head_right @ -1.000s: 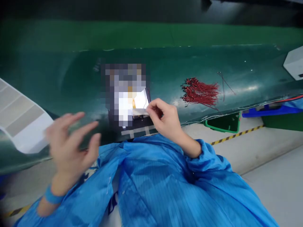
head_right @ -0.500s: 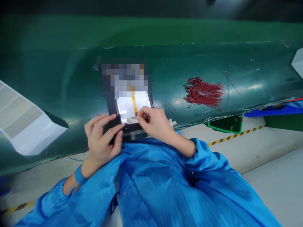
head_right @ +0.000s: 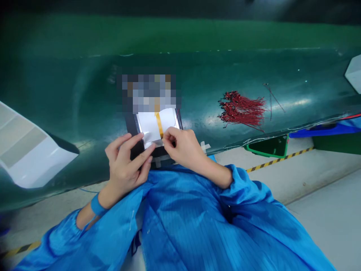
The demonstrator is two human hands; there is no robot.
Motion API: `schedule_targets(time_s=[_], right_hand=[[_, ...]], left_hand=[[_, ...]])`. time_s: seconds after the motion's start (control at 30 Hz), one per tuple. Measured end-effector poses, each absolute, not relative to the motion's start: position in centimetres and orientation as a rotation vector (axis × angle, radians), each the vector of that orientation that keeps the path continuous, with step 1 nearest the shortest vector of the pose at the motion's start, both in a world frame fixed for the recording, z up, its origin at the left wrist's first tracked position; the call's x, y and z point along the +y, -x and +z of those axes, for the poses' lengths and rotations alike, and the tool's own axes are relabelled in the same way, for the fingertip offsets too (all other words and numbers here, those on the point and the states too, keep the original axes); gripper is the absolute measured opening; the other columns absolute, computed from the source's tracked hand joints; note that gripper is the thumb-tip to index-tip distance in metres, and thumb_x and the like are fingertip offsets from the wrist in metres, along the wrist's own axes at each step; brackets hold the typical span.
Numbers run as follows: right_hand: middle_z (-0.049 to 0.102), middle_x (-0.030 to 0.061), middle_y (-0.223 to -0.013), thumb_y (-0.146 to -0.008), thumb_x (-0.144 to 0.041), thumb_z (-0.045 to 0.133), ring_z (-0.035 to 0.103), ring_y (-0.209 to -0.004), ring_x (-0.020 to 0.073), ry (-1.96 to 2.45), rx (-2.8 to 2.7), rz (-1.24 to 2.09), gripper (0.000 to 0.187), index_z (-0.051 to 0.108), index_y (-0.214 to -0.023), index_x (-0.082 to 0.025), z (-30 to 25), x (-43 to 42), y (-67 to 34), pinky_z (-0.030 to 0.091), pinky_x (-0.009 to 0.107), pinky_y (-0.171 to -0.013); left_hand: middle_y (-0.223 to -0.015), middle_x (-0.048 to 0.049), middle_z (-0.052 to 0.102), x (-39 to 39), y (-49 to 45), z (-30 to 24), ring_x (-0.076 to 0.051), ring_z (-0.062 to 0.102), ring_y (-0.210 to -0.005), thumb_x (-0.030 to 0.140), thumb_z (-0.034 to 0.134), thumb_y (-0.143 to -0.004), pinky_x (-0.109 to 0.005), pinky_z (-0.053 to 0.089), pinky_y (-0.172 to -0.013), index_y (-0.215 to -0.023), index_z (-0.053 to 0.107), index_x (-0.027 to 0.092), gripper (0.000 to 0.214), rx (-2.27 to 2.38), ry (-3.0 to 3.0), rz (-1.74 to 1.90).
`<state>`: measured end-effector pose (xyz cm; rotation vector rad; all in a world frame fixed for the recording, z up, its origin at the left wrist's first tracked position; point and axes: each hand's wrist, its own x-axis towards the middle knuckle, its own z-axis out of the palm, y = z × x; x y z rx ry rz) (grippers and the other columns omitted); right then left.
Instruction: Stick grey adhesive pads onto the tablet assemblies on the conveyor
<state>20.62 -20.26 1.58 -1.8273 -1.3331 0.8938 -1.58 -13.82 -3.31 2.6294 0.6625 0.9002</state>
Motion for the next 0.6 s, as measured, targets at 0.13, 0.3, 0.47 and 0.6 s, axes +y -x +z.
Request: schedule_targets(time_s=[0.13, 0.3, 0.47, 0.6], right_hand=[[0.061, -0.0053, -0.065, -0.091, -0.021, 0.061, 0.047, -0.055, 0.0078, 1.853, -1.359, 0.880, 0.010, 0.063, -0.081, -0.019, 1.54, -20.19, -20.53, 0.037, 0.026, -0.064], [0.060, -0.0049, -0.066, -0.091, -0.022, 0.060, 0.048, -0.057, 0.0087, 1.873, -1.370, 0.883, 0.010, 0.062, -0.082, -0.020, 1.41, -20.20, -20.51, 0.037, 0.026, -0.066], [0.059, -0.0052, -0.065, -0.090, -0.019, 0.059, 0.046, -0.056, 0.0083, 1.885, -1.397, 0.846, 0.009, 0.061, -0.081, -0.020, 1.50, -20.15, -20.49, 0.036, 0.026, -0.065], [0.059, -0.0053, -0.065, -0.090, -0.017, 0.059, 0.045, -0.056, 0.0081, 1.902, -1.430, 0.823, 0.009, 0.061, -0.081, -0.020, 1.47, -20.14, -20.45, 0.034, 0.026, -0.064]], left_hand=[[-0.153, -0.0180, 0.064, -13.73, 1.48, -3.16, -0.040, 0.052, -0.143, 0.018, 0.076, -0.093, -0.057, 0.045, -0.114, -0.136, 0.073, 0.022, 0.043, 0.653, -2.690, 0.877], [-0.154, -0.0193, 0.063, -13.60, 1.55, -3.32, -0.041, 0.052, -0.142, 0.019, 0.077, -0.093, -0.058, 0.046, -0.112, -0.137, 0.073, 0.021, 0.044, 0.631, -2.713, 0.863], [-0.154, -0.0191, 0.063, -13.37, 1.51, -3.47, -0.041, 0.053, -0.142, 0.019, 0.075, -0.093, -0.058, 0.046, -0.111, -0.138, 0.072, 0.023, 0.046, 0.628, -2.723, 0.862], [-0.155, -0.0174, 0.063, -13.23, 1.53, -3.51, -0.040, 0.053, -0.142, 0.019, 0.075, -0.094, -0.058, 0.045, -0.111, -0.140, 0.071, 0.025, 0.047, 0.646, -2.728, 0.847]])
